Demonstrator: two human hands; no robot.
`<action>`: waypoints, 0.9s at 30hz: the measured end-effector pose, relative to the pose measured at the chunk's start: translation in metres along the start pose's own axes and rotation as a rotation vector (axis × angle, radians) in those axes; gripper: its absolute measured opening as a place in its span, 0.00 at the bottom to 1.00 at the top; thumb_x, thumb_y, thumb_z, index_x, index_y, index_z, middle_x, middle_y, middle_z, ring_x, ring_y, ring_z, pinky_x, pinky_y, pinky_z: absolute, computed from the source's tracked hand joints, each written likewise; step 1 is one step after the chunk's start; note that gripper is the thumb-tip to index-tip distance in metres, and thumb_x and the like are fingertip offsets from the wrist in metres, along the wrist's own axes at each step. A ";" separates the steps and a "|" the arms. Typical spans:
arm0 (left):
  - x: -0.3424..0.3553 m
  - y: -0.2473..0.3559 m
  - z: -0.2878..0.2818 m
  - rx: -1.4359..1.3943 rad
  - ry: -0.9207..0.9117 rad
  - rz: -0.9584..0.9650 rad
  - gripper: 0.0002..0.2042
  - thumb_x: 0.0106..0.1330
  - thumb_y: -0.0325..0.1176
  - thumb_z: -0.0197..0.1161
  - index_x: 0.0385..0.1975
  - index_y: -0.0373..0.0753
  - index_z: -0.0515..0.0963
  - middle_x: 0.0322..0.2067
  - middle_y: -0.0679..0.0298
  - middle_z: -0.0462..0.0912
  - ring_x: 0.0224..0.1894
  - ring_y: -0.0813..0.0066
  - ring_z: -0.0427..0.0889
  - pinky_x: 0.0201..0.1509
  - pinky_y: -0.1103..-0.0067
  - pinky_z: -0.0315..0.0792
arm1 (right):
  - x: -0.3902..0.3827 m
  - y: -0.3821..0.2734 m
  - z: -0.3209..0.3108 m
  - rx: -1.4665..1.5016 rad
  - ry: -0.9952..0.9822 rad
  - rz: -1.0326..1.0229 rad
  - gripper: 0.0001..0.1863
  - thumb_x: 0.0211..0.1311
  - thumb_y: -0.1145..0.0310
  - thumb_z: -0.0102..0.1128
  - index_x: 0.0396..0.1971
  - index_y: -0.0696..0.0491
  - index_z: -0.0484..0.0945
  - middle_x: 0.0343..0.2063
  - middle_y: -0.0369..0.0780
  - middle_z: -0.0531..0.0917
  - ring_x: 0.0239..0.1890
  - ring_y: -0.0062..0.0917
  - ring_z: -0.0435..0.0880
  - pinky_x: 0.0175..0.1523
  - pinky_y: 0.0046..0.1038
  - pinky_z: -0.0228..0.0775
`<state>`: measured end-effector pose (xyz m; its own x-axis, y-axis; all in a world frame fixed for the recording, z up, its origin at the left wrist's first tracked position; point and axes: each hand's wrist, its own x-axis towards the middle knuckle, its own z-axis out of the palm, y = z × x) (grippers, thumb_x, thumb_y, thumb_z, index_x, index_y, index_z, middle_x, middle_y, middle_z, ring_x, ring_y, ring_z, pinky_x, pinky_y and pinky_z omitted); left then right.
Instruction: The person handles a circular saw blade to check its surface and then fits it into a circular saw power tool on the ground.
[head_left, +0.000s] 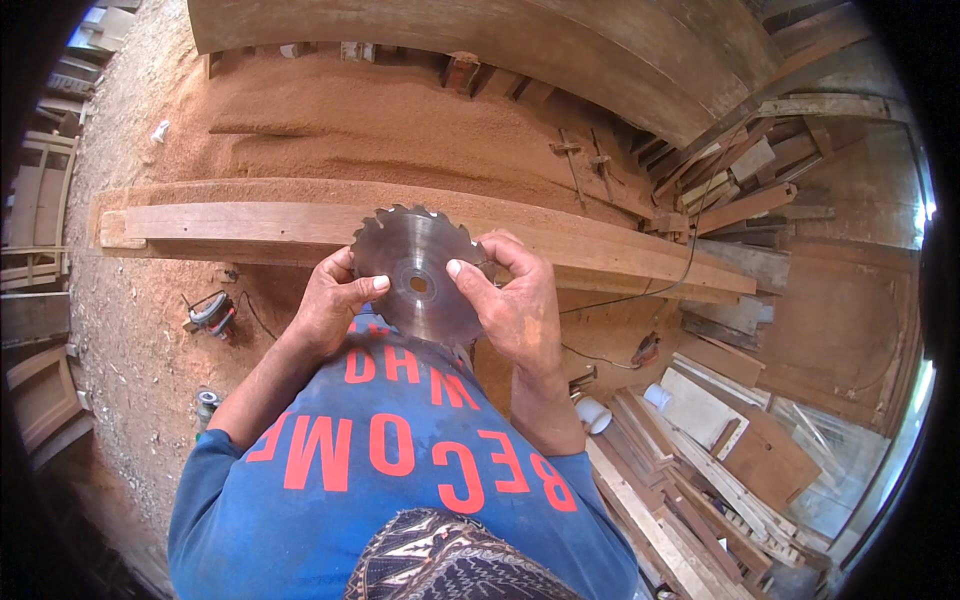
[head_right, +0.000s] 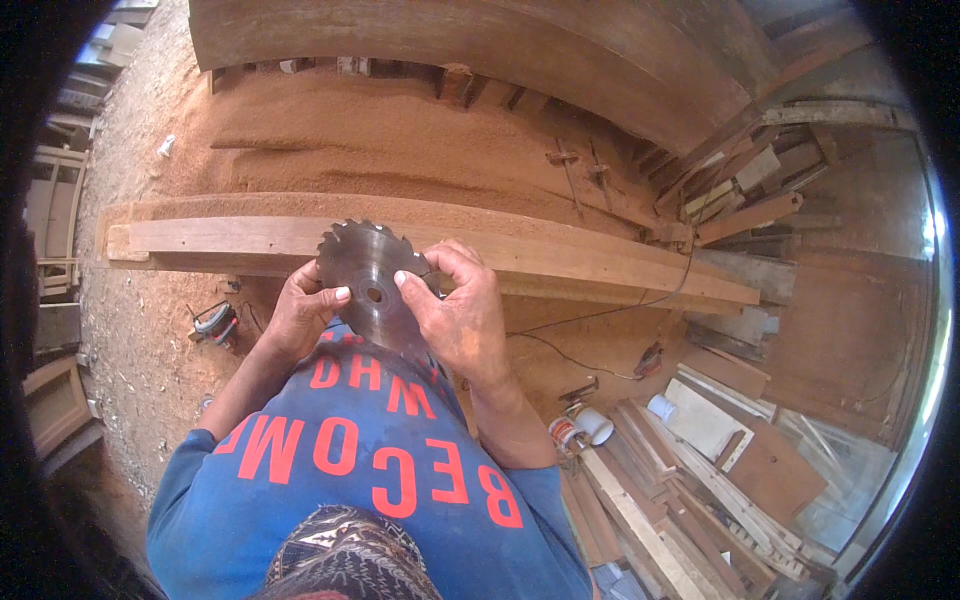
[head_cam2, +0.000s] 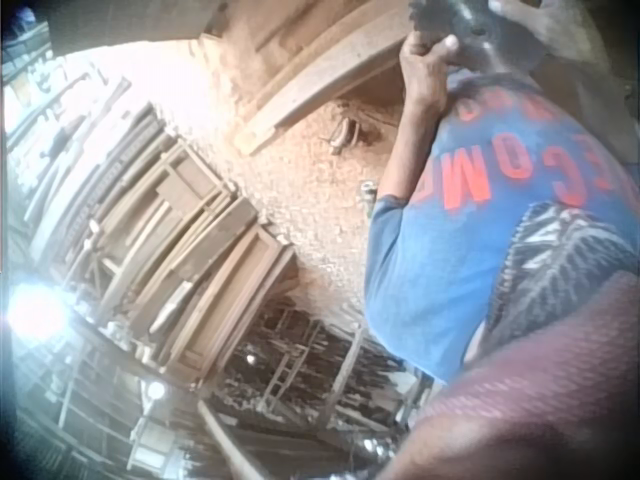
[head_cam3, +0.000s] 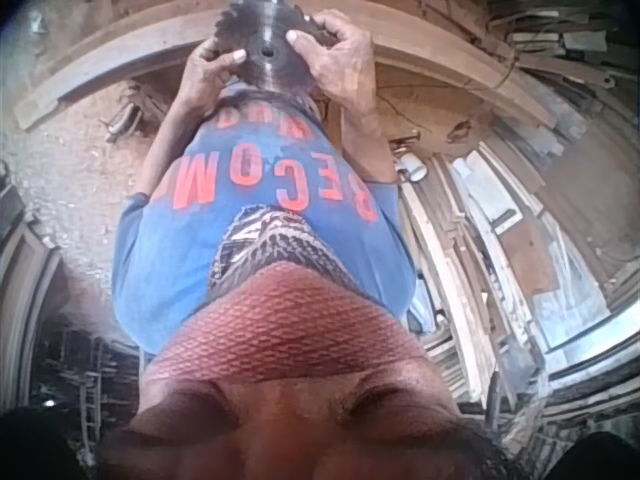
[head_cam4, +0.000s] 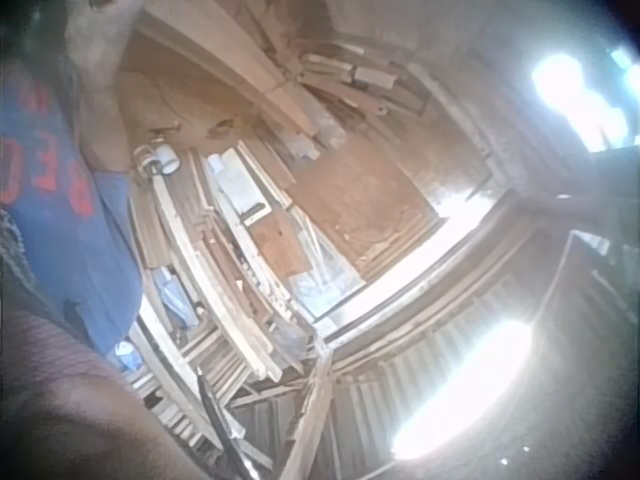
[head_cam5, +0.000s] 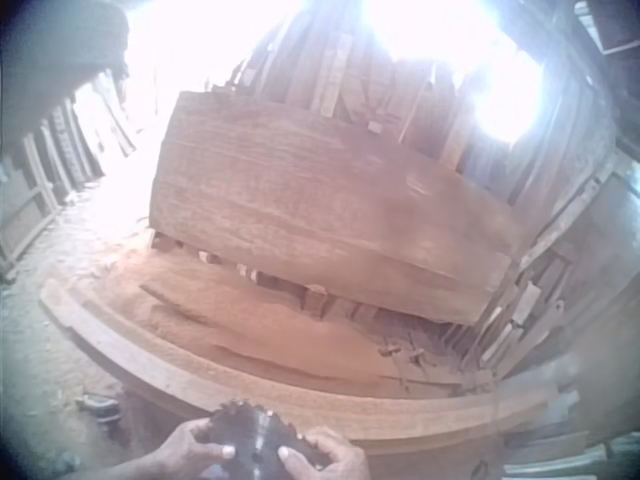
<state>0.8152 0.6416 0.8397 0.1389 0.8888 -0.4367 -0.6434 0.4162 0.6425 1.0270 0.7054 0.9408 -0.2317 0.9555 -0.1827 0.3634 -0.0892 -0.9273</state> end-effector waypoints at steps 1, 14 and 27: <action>0.000 0.000 -0.002 0.044 0.007 0.023 0.17 0.64 0.24 0.72 0.52 0.34 0.80 0.46 0.60 0.87 0.49 0.73 0.85 0.56 0.72 0.79 | 0.000 0.001 -0.001 -0.011 -0.003 -0.009 0.07 0.56 0.75 0.69 0.31 0.62 0.82 0.32 0.43 0.83 0.41 0.32 0.81 0.51 0.32 0.71; -0.007 0.015 -0.005 0.632 0.034 0.724 0.10 0.55 0.19 0.76 0.28 0.37 0.78 0.32 0.61 0.86 0.42 0.68 0.88 0.55 0.69 0.78 | 0.004 0.027 -0.006 0.091 -0.019 -0.357 0.15 0.45 0.83 0.76 0.33 0.50 0.87 0.39 0.36 0.85 0.46 0.29 0.80 0.55 0.30 0.70; -0.013 0.035 0.005 1.095 -0.005 1.168 0.15 0.51 0.24 0.76 0.30 0.38 0.73 0.34 0.58 0.86 0.42 0.59 0.87 0.56 0.57 0.78 | 0.014 0.038 -0.018 0.064 -0.124 -0.515 0.18 0.40 0.84 0.75 0.33 0.47 0.88 0.49 0.37 0.82 0.57 0.33 0.77 0.62 0.34 0.69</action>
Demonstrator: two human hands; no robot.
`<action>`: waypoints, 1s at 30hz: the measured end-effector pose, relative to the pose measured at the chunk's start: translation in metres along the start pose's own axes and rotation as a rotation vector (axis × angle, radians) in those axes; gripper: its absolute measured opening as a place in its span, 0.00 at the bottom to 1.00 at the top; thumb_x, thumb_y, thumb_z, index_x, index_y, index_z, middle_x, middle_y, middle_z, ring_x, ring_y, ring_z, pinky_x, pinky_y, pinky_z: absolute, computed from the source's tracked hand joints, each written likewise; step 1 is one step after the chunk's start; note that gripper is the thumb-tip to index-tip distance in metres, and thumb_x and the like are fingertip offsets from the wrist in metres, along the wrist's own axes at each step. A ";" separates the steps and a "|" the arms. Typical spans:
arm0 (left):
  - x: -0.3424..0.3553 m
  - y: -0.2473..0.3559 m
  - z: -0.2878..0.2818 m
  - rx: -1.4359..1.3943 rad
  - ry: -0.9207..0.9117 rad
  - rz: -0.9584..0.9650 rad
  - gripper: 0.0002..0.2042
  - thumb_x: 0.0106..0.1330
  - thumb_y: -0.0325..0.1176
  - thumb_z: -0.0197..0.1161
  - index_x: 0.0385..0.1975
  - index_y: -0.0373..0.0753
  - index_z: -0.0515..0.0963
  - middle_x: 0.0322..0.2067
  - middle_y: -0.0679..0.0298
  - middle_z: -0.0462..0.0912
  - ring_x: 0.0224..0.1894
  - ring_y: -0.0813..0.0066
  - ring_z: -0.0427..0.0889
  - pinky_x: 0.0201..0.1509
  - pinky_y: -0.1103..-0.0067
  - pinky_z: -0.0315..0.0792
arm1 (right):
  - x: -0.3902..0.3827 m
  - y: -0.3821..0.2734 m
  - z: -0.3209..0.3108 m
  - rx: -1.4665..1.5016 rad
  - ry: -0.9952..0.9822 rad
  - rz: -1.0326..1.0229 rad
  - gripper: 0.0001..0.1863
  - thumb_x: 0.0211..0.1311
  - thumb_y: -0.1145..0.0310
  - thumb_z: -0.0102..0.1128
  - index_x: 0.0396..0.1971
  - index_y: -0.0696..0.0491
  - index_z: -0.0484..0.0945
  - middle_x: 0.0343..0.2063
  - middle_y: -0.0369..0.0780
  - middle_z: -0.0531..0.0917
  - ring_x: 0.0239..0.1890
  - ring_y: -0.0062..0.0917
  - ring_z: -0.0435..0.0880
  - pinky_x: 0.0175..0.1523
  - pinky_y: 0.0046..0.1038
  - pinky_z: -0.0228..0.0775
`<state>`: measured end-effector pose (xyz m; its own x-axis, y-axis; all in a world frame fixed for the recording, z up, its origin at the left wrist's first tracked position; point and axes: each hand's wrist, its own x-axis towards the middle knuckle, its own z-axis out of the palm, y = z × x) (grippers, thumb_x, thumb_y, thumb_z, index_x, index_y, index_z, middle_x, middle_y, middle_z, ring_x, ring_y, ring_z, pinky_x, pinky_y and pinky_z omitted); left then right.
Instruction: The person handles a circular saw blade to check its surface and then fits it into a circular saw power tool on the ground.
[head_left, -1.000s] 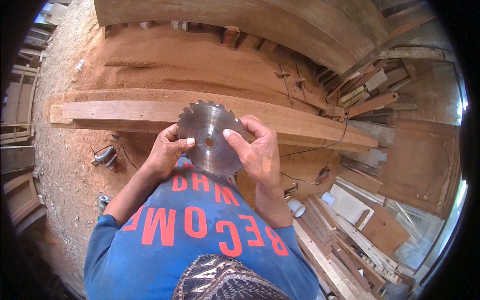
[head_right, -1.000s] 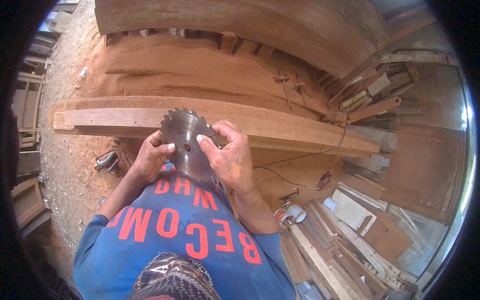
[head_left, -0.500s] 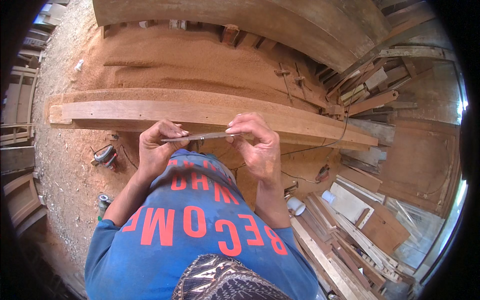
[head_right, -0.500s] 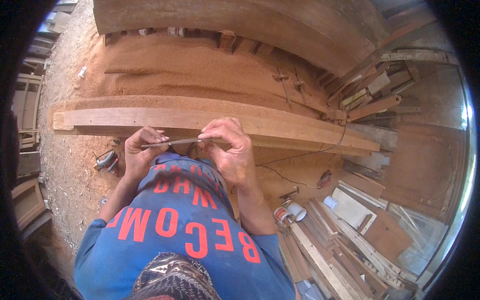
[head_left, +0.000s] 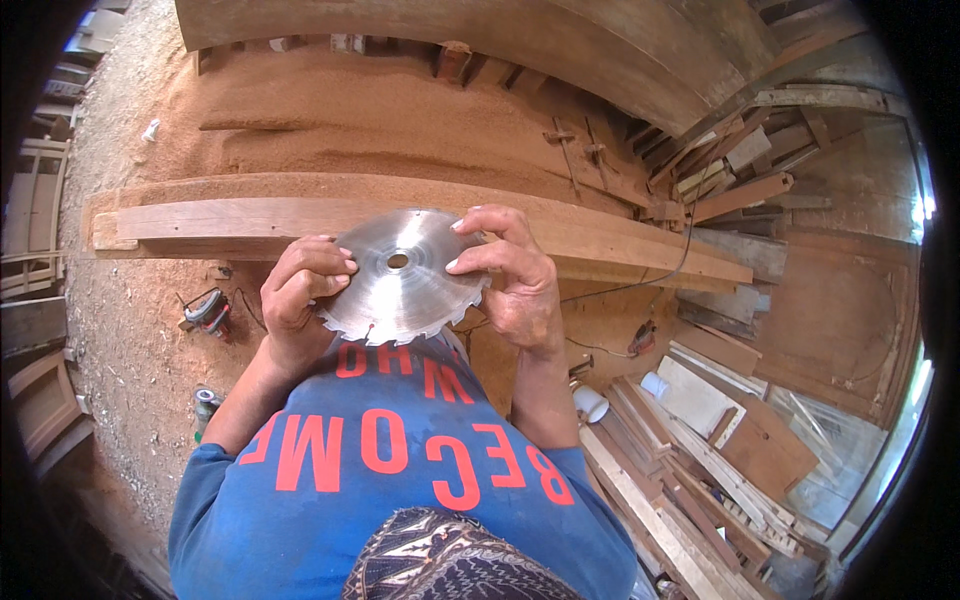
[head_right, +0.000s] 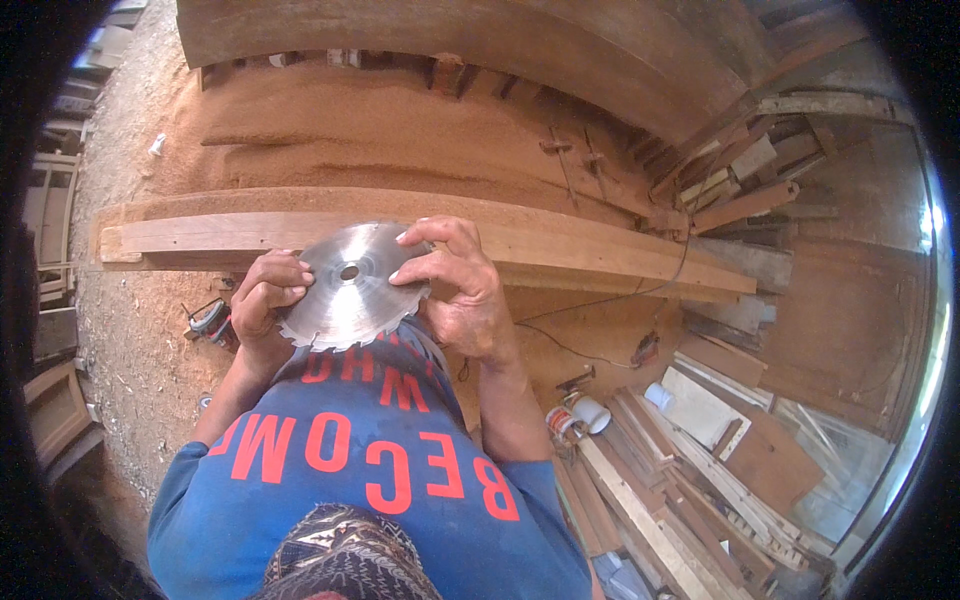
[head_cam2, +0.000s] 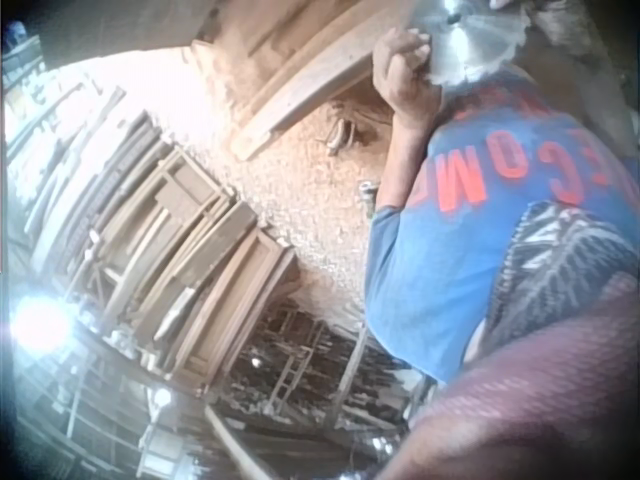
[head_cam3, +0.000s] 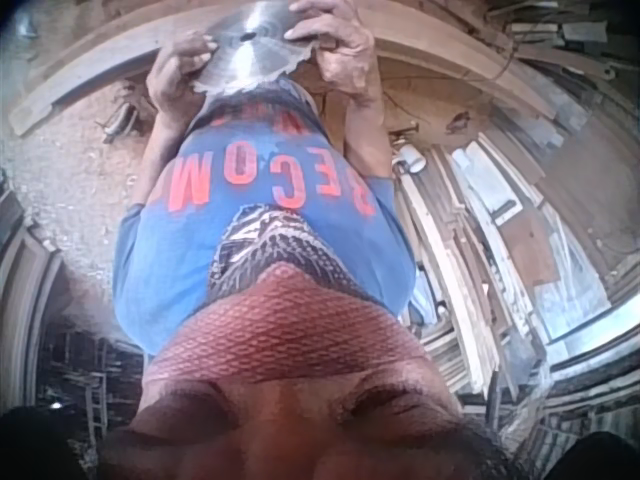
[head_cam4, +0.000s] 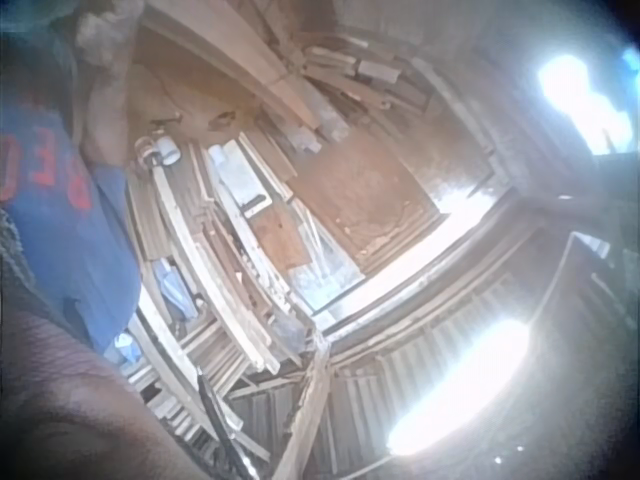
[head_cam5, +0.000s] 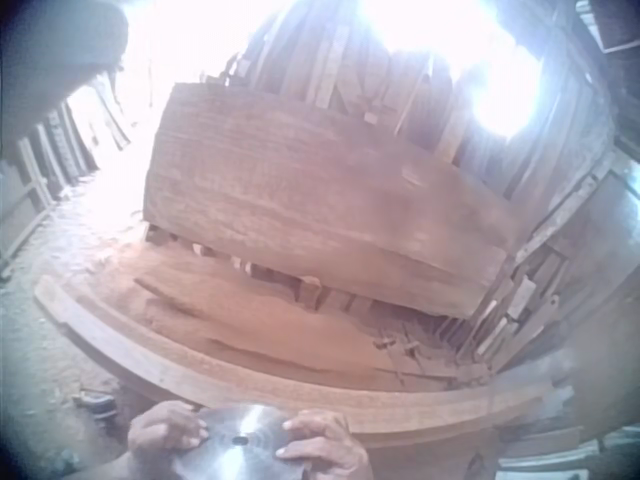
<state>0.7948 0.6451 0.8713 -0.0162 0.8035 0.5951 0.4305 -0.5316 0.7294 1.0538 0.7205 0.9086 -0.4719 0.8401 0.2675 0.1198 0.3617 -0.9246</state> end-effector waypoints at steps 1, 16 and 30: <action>0.001 0.002 0.000 0.019 0.007 0.019 0.14 0.51 0.23 0.76 0.29 0.38 0.73 0.34 0.58 0.86 0.42 0.59 0.87 0.55 0.58 0.78 | 0.000 0.000 -0.001 0.006 -0.010 0.005 0.18 0.40 0.84 0.75 0.33 0.47 0.88 0.50 0.38 0.82 0.58 0.33 0.77 0.63 0.34 0.68; 0.007 0.012 -0.007 0.231 0.004 0.204 0.07 0.54 0.22 0.69 0.26 0.33 0.76 0.35 0.57 0.87 0.43 0.59 0.88 0.53 0.58 0.80 | 0.008 0.000 0.000 -0.153 0.181 0.002 0.31 0.39 0.70 0.84 0.50 0.48 0.83 0.58 0.43 0.76 0.62 0.36 0.75 0.65 0.39 0.68; 0.013 0.017 -0.021 0.338 -0.013 0.357 0.09 0.52 0.18 0.70 0.27 0.33 0.75 0.38 0.56 0.86 0.42 0.60 0.87 0.50 0.60 0.81 | 0.013 -0.017 0.000 -0.273 0.238 -0.138 0.33 0.36 0.70 0.86 0.49 0.48 0.82 0.58 0.44 0.76 0.61 0.39 0.75 0.63 0.41 0.69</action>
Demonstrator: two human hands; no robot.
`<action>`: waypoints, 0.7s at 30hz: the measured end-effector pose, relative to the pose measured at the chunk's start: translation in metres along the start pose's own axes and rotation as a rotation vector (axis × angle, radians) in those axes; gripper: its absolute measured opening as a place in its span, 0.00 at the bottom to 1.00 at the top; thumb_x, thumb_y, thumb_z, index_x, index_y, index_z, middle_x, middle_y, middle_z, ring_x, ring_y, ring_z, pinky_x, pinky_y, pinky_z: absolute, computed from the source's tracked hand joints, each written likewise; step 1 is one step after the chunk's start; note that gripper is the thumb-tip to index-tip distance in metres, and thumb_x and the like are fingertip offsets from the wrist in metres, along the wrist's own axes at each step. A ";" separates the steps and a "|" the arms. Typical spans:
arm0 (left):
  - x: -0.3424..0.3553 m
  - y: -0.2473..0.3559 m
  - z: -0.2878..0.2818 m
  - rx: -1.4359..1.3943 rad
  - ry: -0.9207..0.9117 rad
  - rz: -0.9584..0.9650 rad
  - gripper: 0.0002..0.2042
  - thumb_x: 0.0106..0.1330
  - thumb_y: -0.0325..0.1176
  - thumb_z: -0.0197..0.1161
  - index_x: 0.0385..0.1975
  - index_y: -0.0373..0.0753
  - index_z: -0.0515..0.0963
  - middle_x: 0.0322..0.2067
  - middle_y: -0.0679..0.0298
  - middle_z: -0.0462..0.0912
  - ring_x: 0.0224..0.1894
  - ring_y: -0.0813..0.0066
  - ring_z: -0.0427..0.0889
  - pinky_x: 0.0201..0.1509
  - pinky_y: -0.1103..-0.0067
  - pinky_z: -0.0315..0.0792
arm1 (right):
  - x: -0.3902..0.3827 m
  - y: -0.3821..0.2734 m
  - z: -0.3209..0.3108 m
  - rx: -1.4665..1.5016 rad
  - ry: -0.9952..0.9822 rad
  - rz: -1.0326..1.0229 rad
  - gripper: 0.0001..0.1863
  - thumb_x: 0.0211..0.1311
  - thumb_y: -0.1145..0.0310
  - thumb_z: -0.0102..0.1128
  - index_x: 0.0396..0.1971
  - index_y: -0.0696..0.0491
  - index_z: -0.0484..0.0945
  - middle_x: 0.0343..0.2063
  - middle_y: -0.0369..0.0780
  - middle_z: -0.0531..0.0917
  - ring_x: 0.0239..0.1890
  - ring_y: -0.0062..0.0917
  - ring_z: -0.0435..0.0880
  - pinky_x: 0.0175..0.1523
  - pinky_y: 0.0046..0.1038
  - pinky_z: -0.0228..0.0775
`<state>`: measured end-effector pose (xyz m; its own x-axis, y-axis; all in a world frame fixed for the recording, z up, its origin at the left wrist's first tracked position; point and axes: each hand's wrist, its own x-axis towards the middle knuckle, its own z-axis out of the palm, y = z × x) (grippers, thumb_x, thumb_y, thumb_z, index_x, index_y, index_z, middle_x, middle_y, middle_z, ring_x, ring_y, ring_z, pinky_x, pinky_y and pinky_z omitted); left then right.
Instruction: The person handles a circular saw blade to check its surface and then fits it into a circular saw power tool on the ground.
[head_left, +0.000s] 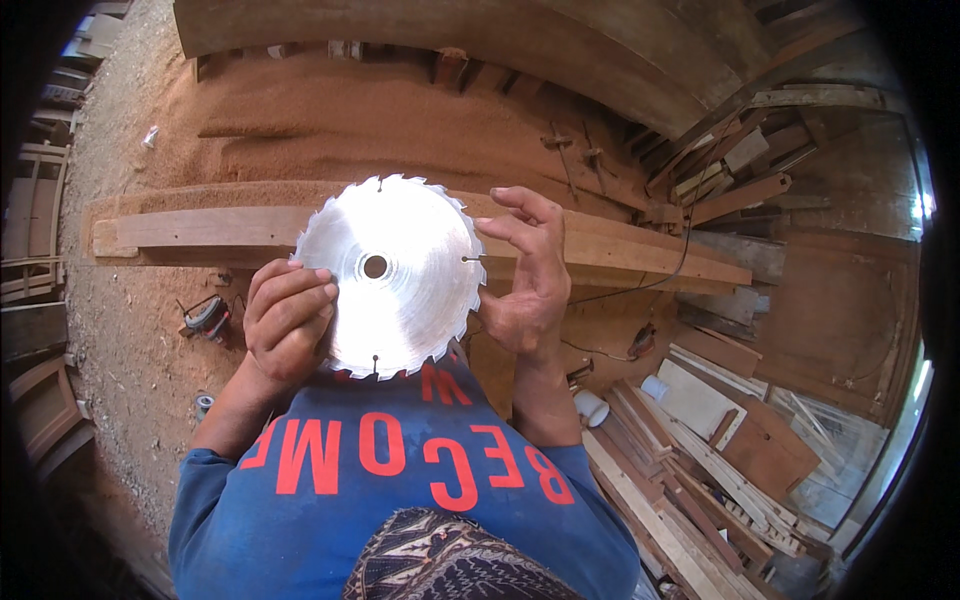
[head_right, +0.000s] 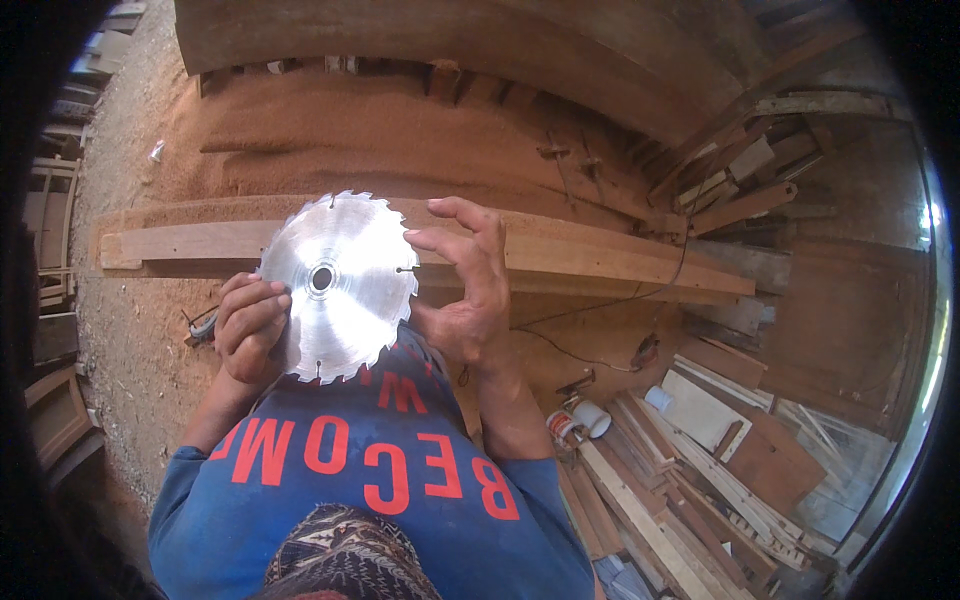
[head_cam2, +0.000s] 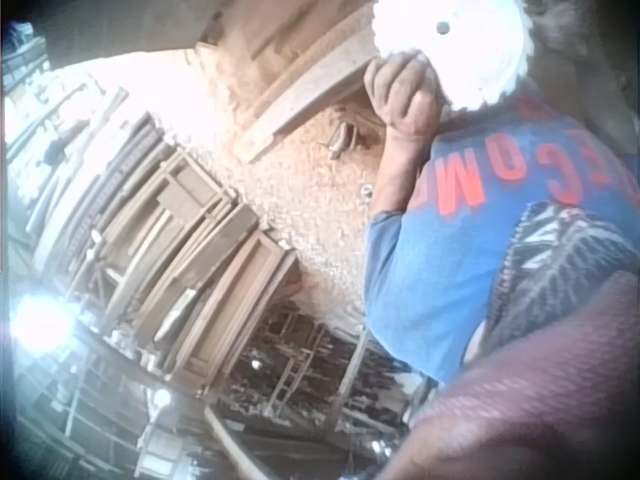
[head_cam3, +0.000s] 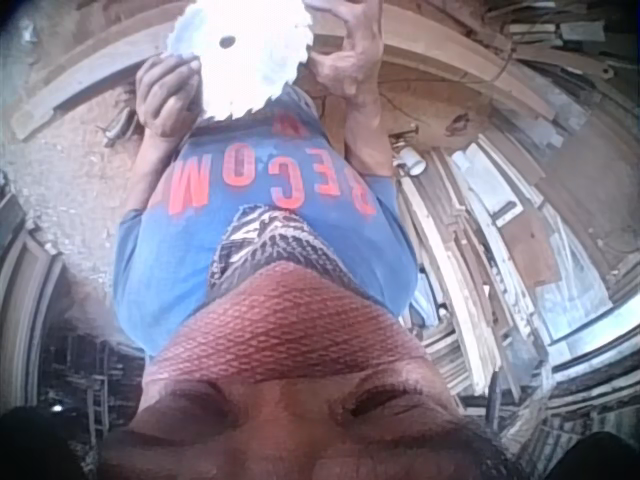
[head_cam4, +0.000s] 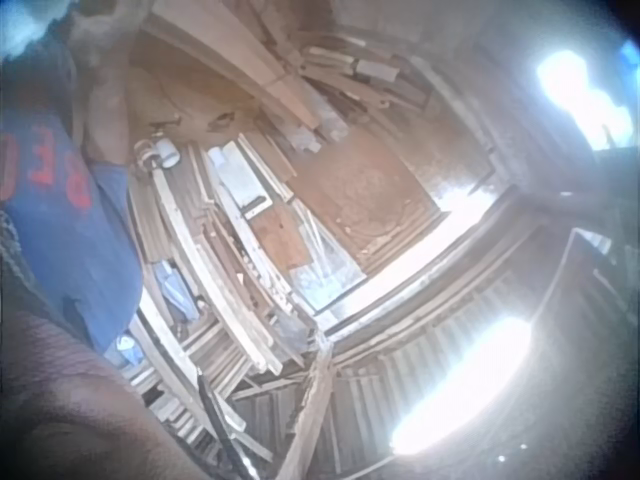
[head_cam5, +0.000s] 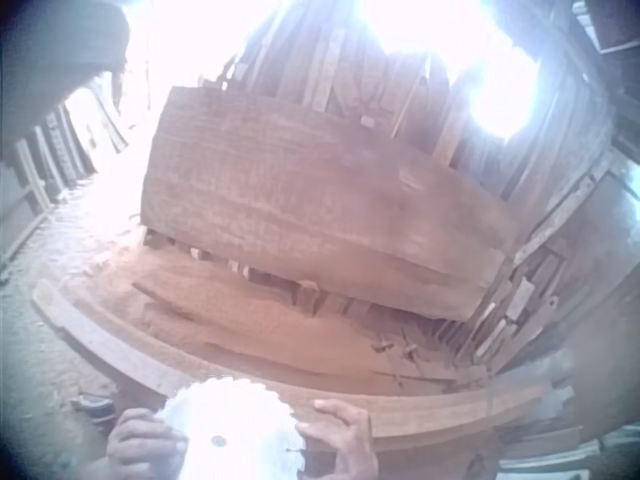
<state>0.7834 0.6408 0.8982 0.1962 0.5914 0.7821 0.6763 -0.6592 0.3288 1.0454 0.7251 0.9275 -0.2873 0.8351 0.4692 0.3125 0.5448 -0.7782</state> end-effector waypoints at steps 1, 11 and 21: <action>-0.001 -0.001 0.000 -0.076 0.021 -0.069 0.10 0.53 0.18 0.70 0.27 0.33 0.74 0.38 0.55 0.86 0.42 0.60 0.87 0.50 0.59 0.81 | 0.001 -0.001 0.002 -0.009 0.001 -0.006 0.33 0.35 0.70 0.86 0.48 0.48 0.82 0.58 0.44 0.76 0.60 0.40 0.75 0.62 0.41 0.69; -0.019 0.017 0.014 -0.890 0.002 -1.087 0.10 0.62 0.20 0.72 0.36 0.35 0.76 0.37 0.63 0.85 0.43 0.73 0.85 0.51 0.76 0.79 | 0.016 -0.029 0.001 -0.034 -0.157 0.239 0.19 0.42 0.75 0.83 0.35 0.53 0.84 0.38 0.38 0.85 0.47 0.30 0.81 0.52 0.31 0.73; -0.018 0.023 0.023 -1.301 0.016 -1.475 0.19 0.64 0.28 0.73 0.54 0.35 0.79 0.46 0.63 0.87 0.48 0.77 0.83 0.56 0.76 0.76 | 0.018 -0.044 0.005 0.219 -0.170 0.679 0.07 0.58 0.75 0.72 0.34 0.58 0.83 0.29 0.37 0.84 0.36 0.17 0.81 0.37 0.23 0.73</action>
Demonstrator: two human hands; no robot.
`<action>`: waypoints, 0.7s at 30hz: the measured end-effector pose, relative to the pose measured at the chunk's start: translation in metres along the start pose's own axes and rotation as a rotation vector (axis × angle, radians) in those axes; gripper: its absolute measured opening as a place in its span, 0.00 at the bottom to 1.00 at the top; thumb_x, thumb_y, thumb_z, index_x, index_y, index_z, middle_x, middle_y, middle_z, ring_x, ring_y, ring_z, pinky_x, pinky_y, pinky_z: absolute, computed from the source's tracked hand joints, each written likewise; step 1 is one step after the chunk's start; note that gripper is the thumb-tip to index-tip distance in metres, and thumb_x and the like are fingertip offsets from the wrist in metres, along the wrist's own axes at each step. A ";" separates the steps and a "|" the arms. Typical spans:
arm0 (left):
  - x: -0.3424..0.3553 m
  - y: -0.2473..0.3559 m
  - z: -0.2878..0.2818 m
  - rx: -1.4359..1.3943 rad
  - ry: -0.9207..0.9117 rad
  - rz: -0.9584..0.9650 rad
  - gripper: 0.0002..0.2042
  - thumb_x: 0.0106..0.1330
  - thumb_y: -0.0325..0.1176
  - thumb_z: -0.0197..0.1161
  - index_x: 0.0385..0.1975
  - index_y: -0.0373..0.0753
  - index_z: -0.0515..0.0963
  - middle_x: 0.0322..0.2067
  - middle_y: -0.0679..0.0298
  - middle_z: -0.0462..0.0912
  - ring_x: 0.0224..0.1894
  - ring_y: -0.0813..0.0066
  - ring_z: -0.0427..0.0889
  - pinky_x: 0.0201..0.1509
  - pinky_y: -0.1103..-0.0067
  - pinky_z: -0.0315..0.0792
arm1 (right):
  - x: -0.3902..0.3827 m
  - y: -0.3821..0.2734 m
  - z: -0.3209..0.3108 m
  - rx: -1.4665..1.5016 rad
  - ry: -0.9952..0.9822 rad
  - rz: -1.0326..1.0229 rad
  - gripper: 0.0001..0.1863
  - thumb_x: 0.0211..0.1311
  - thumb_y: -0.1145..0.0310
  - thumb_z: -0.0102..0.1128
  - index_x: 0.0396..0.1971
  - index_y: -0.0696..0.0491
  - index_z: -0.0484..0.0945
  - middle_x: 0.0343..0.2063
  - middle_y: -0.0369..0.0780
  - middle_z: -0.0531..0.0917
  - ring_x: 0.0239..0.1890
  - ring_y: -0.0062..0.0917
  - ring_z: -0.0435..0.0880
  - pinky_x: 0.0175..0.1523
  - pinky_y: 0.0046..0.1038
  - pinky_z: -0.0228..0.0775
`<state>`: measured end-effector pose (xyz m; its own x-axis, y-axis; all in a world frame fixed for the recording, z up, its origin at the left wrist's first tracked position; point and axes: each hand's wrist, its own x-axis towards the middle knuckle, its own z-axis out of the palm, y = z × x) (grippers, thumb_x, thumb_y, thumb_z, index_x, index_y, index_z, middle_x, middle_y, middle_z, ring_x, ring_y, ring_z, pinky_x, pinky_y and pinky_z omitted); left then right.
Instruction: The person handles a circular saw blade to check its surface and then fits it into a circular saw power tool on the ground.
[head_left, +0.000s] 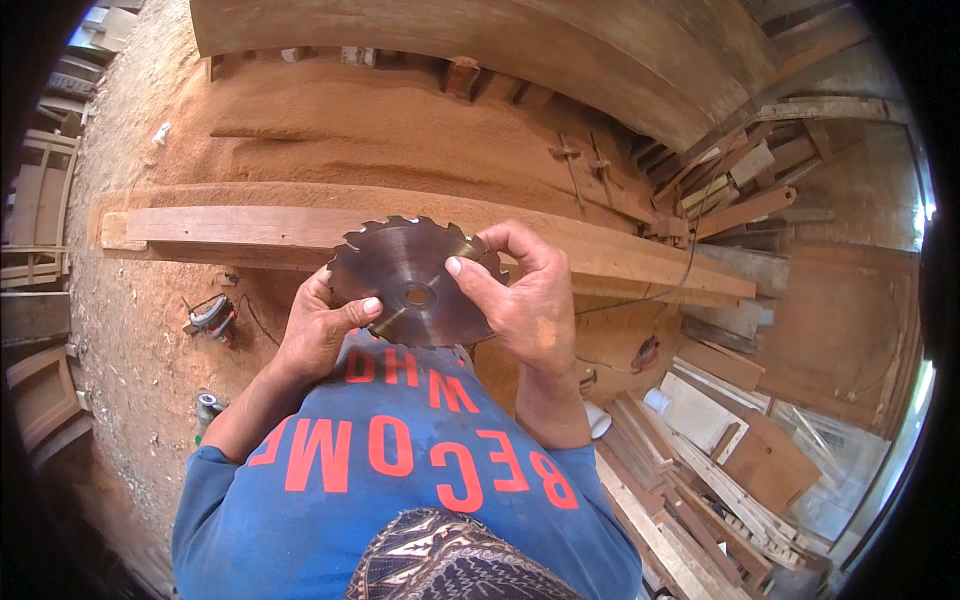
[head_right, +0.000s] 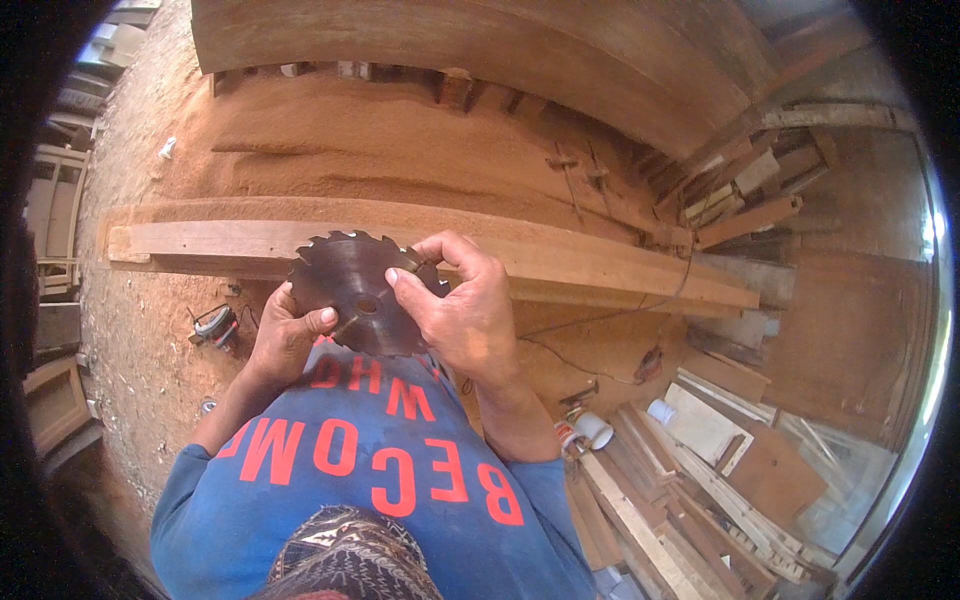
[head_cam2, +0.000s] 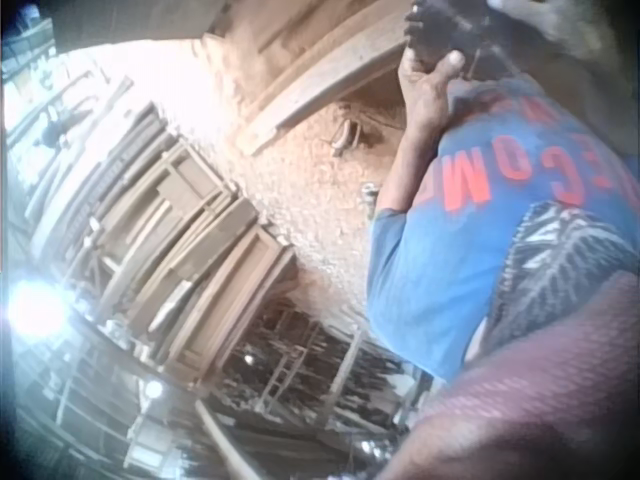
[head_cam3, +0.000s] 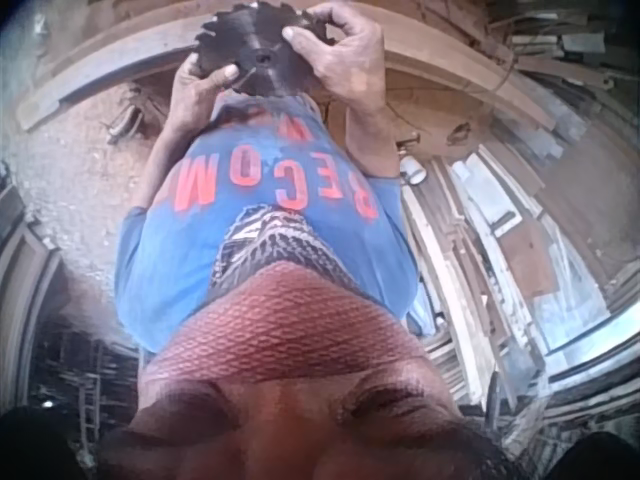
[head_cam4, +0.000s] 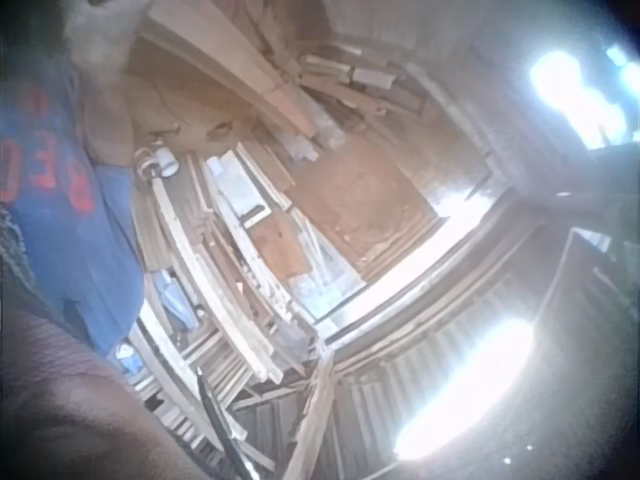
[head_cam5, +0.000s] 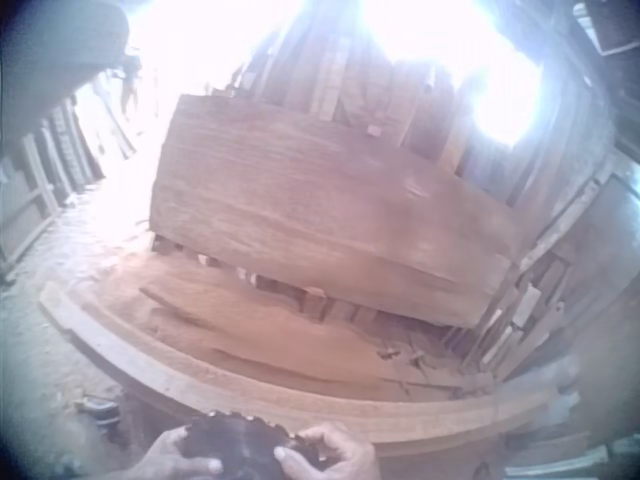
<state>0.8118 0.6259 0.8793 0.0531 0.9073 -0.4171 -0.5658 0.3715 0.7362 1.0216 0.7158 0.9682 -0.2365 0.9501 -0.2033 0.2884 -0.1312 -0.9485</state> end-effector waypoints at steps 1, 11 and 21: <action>0.001 -0.005 -0.004 -0.027 -0.023 -0.022 0.19 0.64 0.28 0.73 0.54 0.35 0.79 0.46 0.63 0.87 0.48 0.76 0.83 0.55 0.76 0.77 | 0.000 0.000 0.000 0.044 -0.019 0.014 0.06 0.59 0.75 0.71 0.34 0.59 0.83 0.28 0.37 0.85 0.35 0.15 0.81 0.36 0.22 0.72; 0.006 -0.015 -0.008 -0.202 -0.111 -0.139 0.17 0.68 0.29 0.70 0.55 0.35 0.78 0.48 0.60 0.86 0.51 0.73 0.84 0.57 0.72 0.78 | 0.002 -0.007 0.003 -0.014 -0.065 0.015 0.06 0.61 0.73 0.67 0.34 0.61 0.84 0.30 0.39 0.87 0.37 0.19 0.83 0.45 0.27 0.75; 0.014 -0.020 -0.017 -0.150 -0.059 -0.093 0.17 0.68 0.27 0.69 0.56 0.35 0.78 0.49 0.60 0.86 0.51 0.72 0.85 0.60 0.71 0.79 | 0.004 0.000 0.010 -0.110 -0.060 0.040 0.08 0.59 0.72 0.69 0.34 0.61 0.85 0.31 0.43 0.86 0.37 0.25 0.84 0.45 0.29 0.74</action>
<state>0.8100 0.6279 0.8501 0.1569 0.8821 -0.4442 -0.6722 0.4249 0.6063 1.0113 0.7169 0.9653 -0.2769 0.9256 -0.2581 0.3984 -0.1339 -0.9074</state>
